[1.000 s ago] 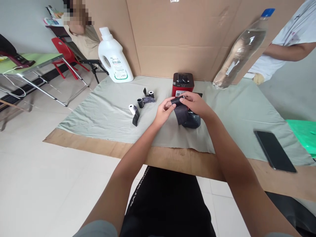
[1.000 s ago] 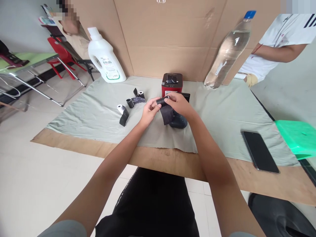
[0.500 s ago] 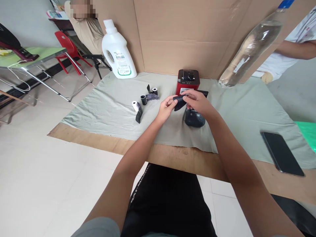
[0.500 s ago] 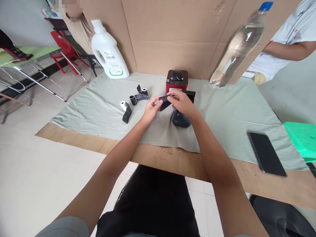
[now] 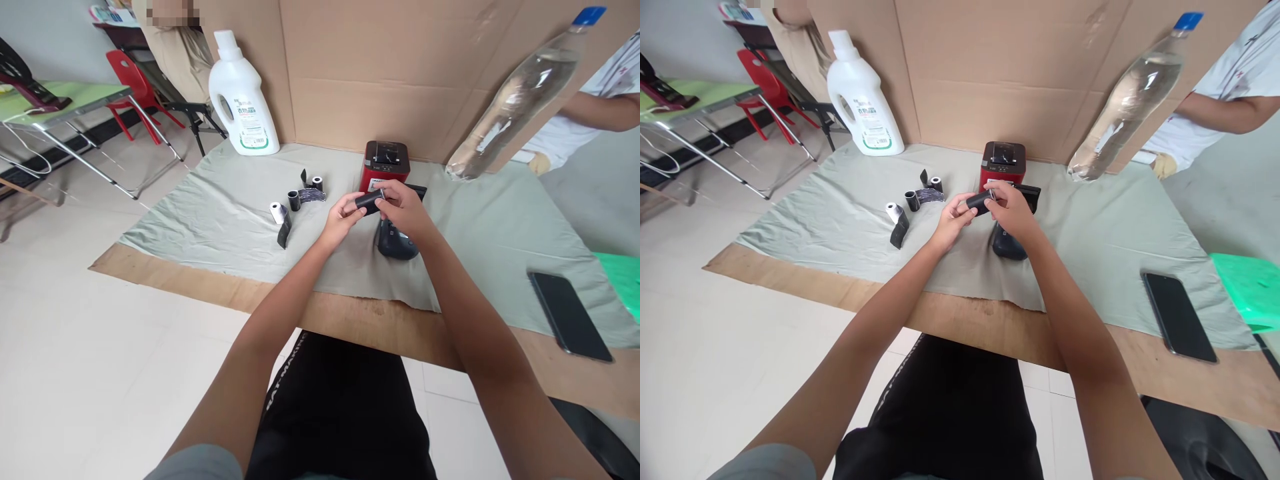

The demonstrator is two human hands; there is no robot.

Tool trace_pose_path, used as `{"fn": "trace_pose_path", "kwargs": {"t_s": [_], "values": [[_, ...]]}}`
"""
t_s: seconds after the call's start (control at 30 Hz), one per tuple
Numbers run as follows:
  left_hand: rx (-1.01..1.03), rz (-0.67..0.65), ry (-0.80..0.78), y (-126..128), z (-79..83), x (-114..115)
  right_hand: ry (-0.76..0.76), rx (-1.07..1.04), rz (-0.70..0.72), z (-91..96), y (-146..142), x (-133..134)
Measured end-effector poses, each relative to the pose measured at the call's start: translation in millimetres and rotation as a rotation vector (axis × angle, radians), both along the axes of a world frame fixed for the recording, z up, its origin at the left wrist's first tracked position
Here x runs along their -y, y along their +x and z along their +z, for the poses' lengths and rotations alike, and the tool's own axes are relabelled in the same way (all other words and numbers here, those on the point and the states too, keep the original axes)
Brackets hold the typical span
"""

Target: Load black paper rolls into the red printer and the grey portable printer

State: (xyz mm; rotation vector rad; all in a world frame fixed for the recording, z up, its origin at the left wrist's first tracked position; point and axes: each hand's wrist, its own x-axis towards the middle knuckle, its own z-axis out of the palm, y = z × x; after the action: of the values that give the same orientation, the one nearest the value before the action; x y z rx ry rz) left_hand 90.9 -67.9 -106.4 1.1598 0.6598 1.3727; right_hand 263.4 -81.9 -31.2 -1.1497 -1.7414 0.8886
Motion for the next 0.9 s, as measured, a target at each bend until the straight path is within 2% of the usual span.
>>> {"fn": "trace_pose_path", "kwargs": {"t_s": [0.2, 0.3, 0.4, 0.5, 0.57, 0.67, 0.77, 0.9], "values": [[-0.034, 0.057, -0.006, 1, -6.9, -7, -0.02, -0.011, 0.043, -5.3, -5, -2], [-0.003, 0.045, 0.035, 2, -11.0, -10, -0.012, 0.002, 0.028, -9.3, -6, -3], [0.004, 0.026, 0.038, 4, -13.5, -10, 0.029, 0.027, -0.032, -12.1, -3, -3], [-0.011, 0.012, -0.036, 7, -15.0, -10, 0.163, 0.126, -0.16, -7.9, -1, -10], [-0.035, 0.007, -0.09, 10, -16.7, -10, 0.298, 0.248, -0.202, -1.5, -5, -23], [-0.07, -0.011, -0.107, 15, -21.3, -15, 0.4, 0.427, -0.143, 6.9, -27, -57], [-0.115, -0.044, -0.083, 18, -27.3, -19, 0.353, 0.59, -0.101, 6.6, -66, -99], [-0.171, -0.083, -0.019, 21, -36.2, -23, 0.25, 0.823, -0.164, -8.6, -112, -139]]}}
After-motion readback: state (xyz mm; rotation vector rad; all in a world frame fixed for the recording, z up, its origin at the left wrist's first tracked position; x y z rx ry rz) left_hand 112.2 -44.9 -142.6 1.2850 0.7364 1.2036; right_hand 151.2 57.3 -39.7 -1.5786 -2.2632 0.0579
